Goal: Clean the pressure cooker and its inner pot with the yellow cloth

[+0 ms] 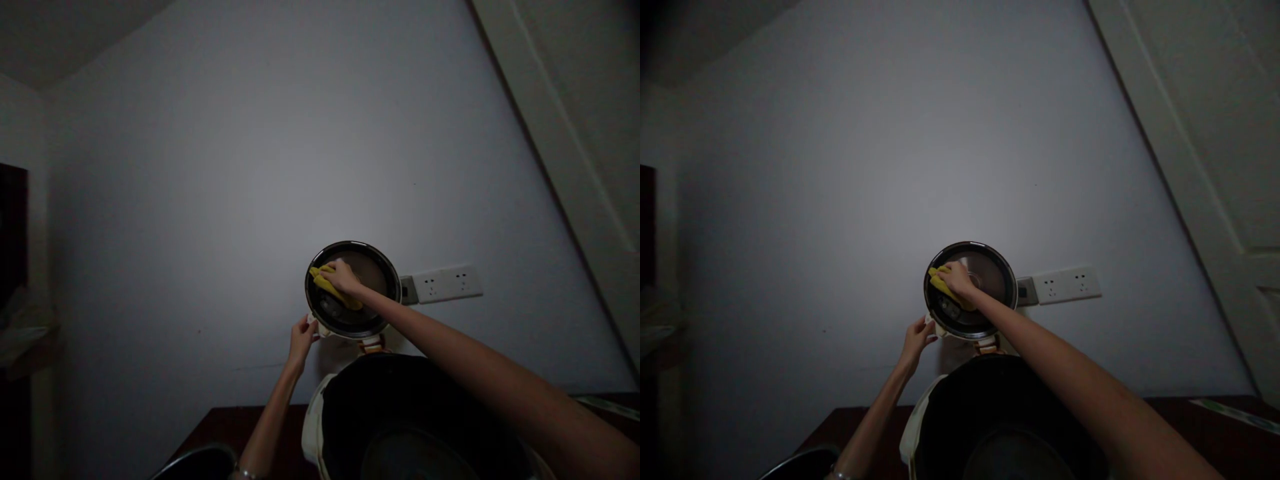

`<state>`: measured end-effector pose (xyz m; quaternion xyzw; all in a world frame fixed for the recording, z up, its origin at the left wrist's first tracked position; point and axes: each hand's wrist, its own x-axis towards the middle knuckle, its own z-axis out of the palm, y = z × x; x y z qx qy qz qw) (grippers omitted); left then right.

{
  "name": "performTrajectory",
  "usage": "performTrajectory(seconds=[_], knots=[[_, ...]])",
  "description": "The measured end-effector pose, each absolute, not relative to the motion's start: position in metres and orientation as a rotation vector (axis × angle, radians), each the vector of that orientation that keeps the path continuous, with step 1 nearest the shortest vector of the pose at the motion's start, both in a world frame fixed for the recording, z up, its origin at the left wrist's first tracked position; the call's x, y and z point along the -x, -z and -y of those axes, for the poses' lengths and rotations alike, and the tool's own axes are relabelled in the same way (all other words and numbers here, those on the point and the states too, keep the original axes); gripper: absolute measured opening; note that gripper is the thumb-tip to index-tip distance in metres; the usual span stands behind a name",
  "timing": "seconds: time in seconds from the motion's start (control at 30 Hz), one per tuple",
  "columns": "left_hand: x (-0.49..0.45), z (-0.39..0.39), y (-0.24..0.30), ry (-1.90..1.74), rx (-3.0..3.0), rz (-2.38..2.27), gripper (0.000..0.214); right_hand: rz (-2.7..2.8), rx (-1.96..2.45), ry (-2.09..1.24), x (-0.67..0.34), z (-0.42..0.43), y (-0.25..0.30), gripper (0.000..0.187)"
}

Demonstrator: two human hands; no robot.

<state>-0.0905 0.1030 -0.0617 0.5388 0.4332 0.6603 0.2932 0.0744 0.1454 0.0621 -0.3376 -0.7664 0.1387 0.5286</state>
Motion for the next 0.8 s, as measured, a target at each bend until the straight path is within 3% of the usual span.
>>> performTrajectory(seconds=[0.17, 0.43, 0.8], knots=[[0.087, -0.104, 0.070, -1.820, -1.449, -1.076, 0.052, 1.908, 0.761, -0.256, -0.050, -0.151, -0.070, 0.028], [0.080, -0.115, 0.086, -1.953, -1.335, -1.068, 0.057, 2.235, 0.842, -0.209, -0.044, -0.144, -0.016, 0.014], [0.075, -0.115, 0.084, -1.995, -1.333, -1.024, 0.050, 2.180, 0.905, -0.055, -0.043, -0.140, -0.028, 0.030]])
